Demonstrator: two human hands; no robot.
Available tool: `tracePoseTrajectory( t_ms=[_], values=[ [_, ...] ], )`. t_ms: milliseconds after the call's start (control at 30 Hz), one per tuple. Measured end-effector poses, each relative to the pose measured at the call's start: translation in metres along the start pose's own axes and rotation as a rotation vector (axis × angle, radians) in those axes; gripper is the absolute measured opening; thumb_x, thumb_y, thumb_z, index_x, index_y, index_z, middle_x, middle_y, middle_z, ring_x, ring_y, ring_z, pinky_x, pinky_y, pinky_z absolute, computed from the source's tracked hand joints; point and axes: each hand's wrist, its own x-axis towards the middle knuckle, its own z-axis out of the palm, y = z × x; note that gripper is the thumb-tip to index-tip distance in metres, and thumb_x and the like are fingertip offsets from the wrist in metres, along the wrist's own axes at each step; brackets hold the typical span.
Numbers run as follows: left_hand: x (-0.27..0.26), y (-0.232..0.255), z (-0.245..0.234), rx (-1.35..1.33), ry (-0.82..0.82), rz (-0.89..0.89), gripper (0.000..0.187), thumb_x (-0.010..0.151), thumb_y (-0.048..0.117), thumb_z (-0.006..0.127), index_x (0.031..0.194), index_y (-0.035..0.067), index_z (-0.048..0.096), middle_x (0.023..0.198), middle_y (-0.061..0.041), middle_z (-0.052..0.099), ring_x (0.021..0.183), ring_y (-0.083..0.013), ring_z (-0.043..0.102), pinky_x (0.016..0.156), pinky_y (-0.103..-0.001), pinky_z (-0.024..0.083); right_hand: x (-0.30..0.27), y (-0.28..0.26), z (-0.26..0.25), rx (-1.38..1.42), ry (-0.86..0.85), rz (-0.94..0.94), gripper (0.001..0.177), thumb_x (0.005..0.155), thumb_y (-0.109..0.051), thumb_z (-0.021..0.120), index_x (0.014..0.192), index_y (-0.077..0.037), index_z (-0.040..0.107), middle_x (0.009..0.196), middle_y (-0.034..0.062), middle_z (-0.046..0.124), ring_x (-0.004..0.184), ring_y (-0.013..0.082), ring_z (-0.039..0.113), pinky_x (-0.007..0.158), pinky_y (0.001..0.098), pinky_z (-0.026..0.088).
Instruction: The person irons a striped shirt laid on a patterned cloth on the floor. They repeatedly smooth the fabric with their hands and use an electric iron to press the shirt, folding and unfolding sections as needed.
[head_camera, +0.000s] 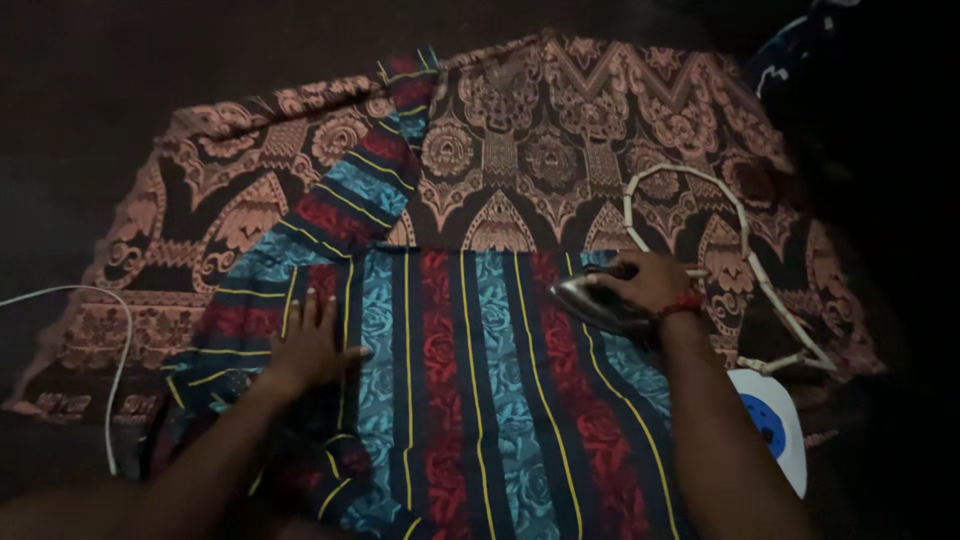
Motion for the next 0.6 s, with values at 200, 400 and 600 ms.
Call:
tracePoseTrajectory(
  t_ms=[200,400,600],
  values=[
    [0.01,-0.005,0.003,0.017,0.025,0.007,0.119,0.078,0.083,0.059,0.165,0.025,0.004,0.174,-0.006,-0.009,0.159,-0.0383,-0.003,0.117,-0.074,0.015,0.003,-0.008,0.014,0.061,0.146,0.088,0.052,0.075,-0.063,0.076,0.104,-0.021,0.081,0.109,0.01,0.078,0.1,0.0321,0.074,0.087,0.0456,0.057],
    [0.008,-0.006,-0.003,-0.01,0.002,0.028,0.121,0.077,0.081,0.064,0.165,0.027,0.0,0.173,-0.005,-0.016,0.159,-0.0364,-0.01,0.116,-0.075,0.01,0.007,-0.033,0.01,0.008,0.216,0.287,0.052,0.084,-0.066,0.07,0.112,-0.024,0.08,0.113,0.0124,0.076,0.104,0.0379,0.07,0.088,0.0499,0.054],
    [0.008,-0.004,-0.004,0.013,-0.002,0.001,0.123,0.076,0.082,0.063,0.165,0.029,-0.003,0.173,-0.002,-0.016,0.159,-0.0336,-0.009,0.117,-0.076,0.008,0.006,-0.008,-0.002,-0.14,-0.051,0.037,0.06,0.071,-0.073,0.076,0.108,-0.026,0.084,0.113,0.0069,0.079,0.106,0.033,0.071,0.099,0.0639,0.036]
  ],
)
